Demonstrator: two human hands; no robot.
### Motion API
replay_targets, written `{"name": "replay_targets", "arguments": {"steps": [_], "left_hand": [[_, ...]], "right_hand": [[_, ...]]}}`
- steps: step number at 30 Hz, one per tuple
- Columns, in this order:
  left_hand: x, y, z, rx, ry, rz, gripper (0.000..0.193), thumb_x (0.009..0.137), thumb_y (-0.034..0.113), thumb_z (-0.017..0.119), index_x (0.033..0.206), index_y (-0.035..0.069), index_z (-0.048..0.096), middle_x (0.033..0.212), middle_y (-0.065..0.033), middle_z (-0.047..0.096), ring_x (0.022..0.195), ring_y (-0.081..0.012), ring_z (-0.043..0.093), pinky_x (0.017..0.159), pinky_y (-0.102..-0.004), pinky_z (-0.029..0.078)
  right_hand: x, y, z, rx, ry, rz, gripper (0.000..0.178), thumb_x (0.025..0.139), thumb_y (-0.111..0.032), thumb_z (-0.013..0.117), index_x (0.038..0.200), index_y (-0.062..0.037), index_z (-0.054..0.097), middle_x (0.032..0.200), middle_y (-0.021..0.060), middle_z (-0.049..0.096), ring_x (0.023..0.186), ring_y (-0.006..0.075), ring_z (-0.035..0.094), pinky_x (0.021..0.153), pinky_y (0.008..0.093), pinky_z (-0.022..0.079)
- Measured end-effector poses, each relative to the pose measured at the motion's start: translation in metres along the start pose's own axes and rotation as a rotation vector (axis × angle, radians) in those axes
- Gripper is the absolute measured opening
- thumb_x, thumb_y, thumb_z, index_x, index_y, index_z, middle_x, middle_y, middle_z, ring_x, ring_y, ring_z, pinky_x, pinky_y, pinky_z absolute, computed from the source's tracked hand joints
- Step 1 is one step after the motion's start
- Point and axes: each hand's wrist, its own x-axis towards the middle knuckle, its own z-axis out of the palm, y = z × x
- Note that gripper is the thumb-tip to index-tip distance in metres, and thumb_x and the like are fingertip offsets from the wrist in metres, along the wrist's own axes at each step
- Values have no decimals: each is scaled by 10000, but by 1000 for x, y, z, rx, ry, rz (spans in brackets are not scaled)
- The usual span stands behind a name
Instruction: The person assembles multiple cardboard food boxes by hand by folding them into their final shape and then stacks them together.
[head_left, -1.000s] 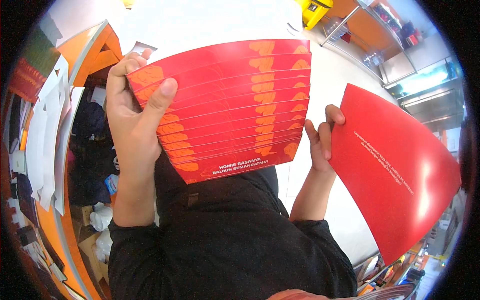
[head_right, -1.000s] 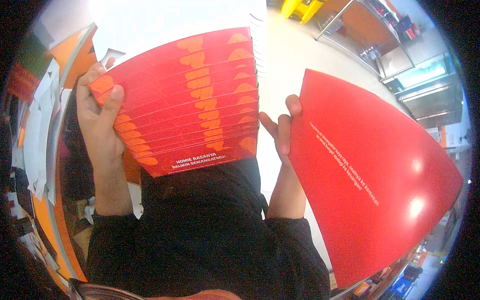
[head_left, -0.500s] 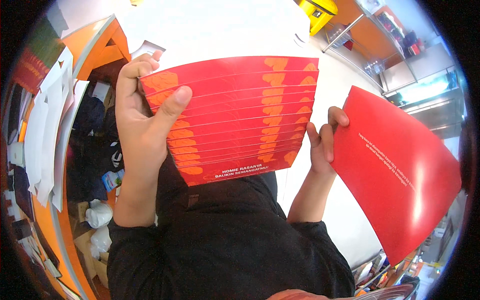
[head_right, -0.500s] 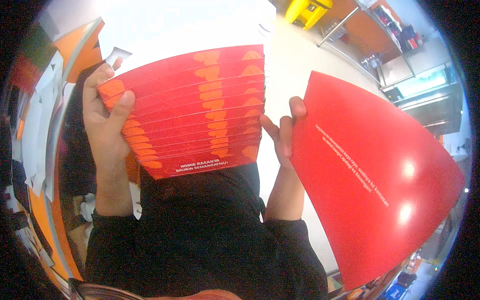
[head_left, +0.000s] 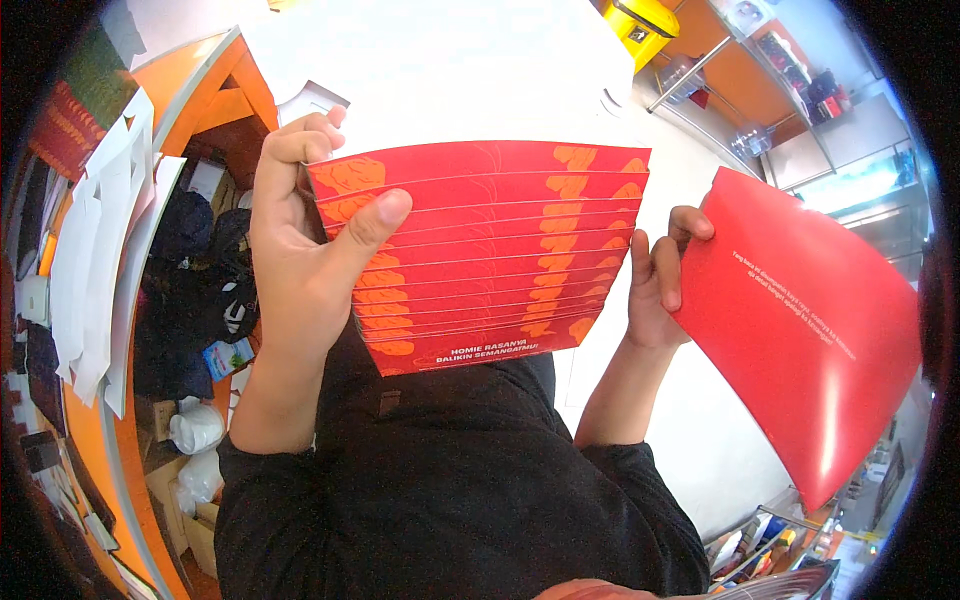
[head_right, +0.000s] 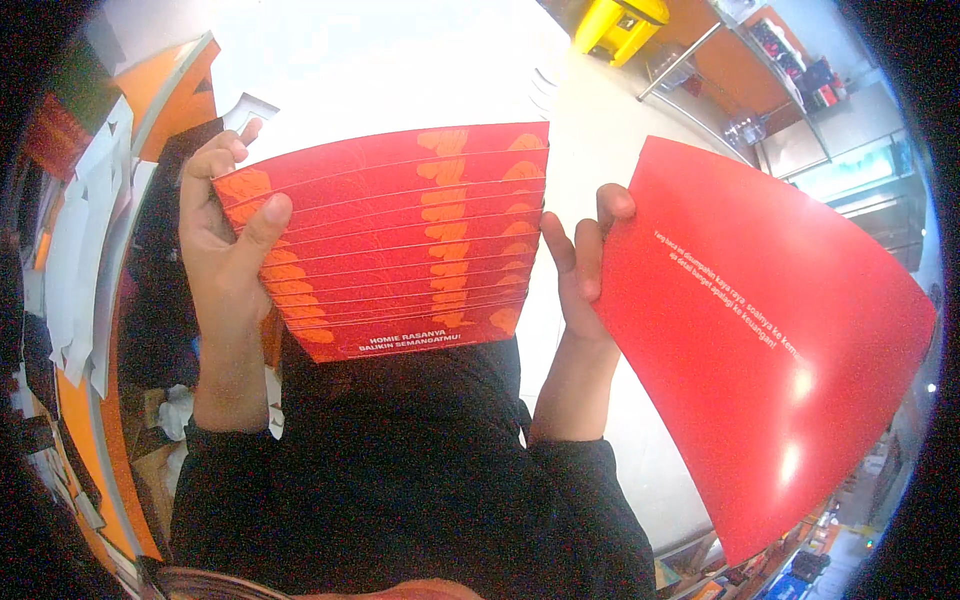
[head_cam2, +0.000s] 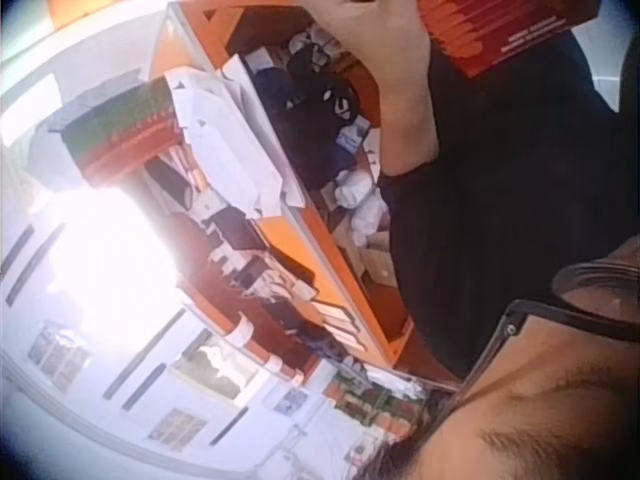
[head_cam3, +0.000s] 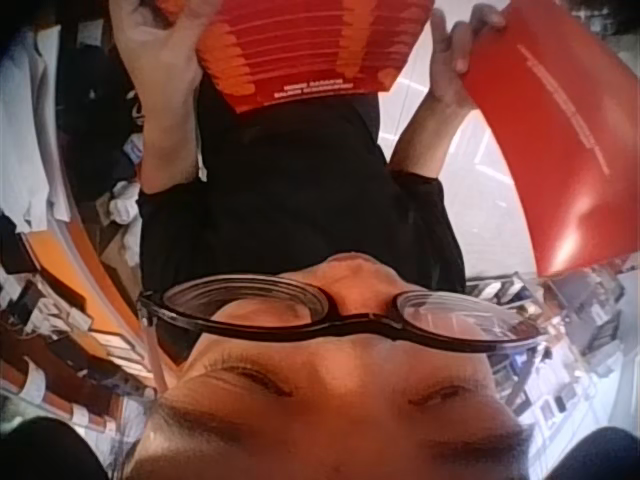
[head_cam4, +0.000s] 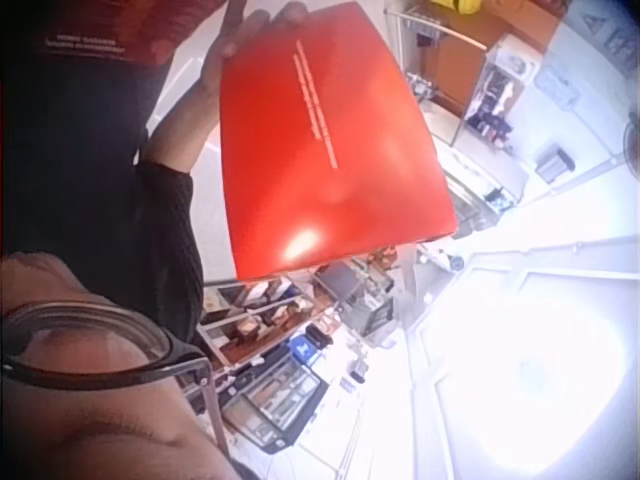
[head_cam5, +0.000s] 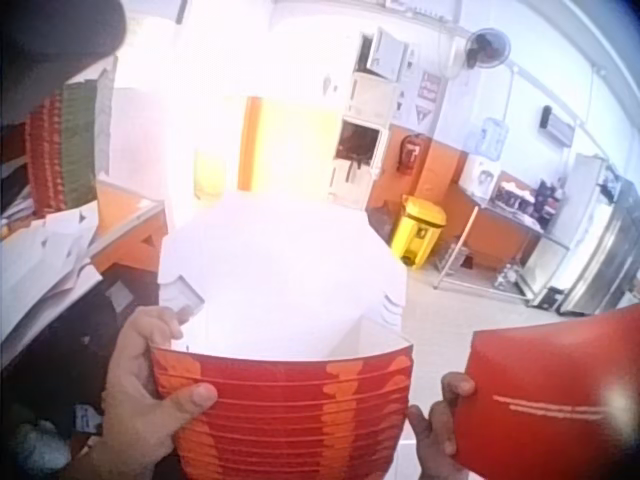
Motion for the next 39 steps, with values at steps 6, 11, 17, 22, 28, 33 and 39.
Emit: {"name": "replay_targets", "arguments": {"steps": [6,11,17,22,28,33,39], "left_hand": [[-1,-2,6,2,-16,7,379,762,84,721,1001,57,427,1114,-98,420,1243,-269,351,1009,-362,288],[-4,-4,9,-23,-27,9,385,755,78,723,995,59,423,1114,-93,413,1252,-275,333,1015,-370,277],[-8,-4,17,-22,-49,-22,402,745,94,736,991,68,419,1116,-93,402,1232,-258,348,1018,-370,279],[-17,-22,25,152,-203,74,418,712,97,755,954,62,416,1105,-93,402,1191,-235,380,994,-358,327],[-51,-76,54,52,-501,-205,363,768,110,713,955,61,405,1047,-82,420,1258,-262,356,1024,-383,281],[-55,-112,60,-75,-603,-380,383,779,124,708,984,80,388,1063,-104,437,1299,-273,319,1015,-379,294],[-59,-113,59,12,-562,-329,502,725,168,753,1031,95,362,1091,-118,432,1195,-259,393,971,-370,353]], "right_hand": [[6,-9,-3,-18,-42,-31,452,926,-354,467,1246,-42,400,1150,96,457,617,197,526,1089,528,222],[6,-10,-7,-69,-37,-40,446,926,-329,477,1245,-29,394,1144,95,456,607,197,522,1095,520,217],[2,-13,-10,-25,-40,-73,436,931,-312,455,1252,-22,395,1149,101,453,637,205,514,1088,513,236],[1,-27,-13,-184,113,-143,565,892,-358,486,1306,1,349,1254,175,425,663,222,515,1019,523,338],[-4,-54,-35,-1016,847,76,602,849,-350,475,1378,-103,327,1295,169,447,1036,284,574,668,420,564],[-13,-69,-59,-1260,830,654,651,806,-410,473,1381,-150,313,1215,148,498,950,255,604,479,320,546],[-1,-82,-92,-1272,894,942,730,809,-423,540,1414,-126,259,1279,148,451,704,276,636,453,333,527]]}}
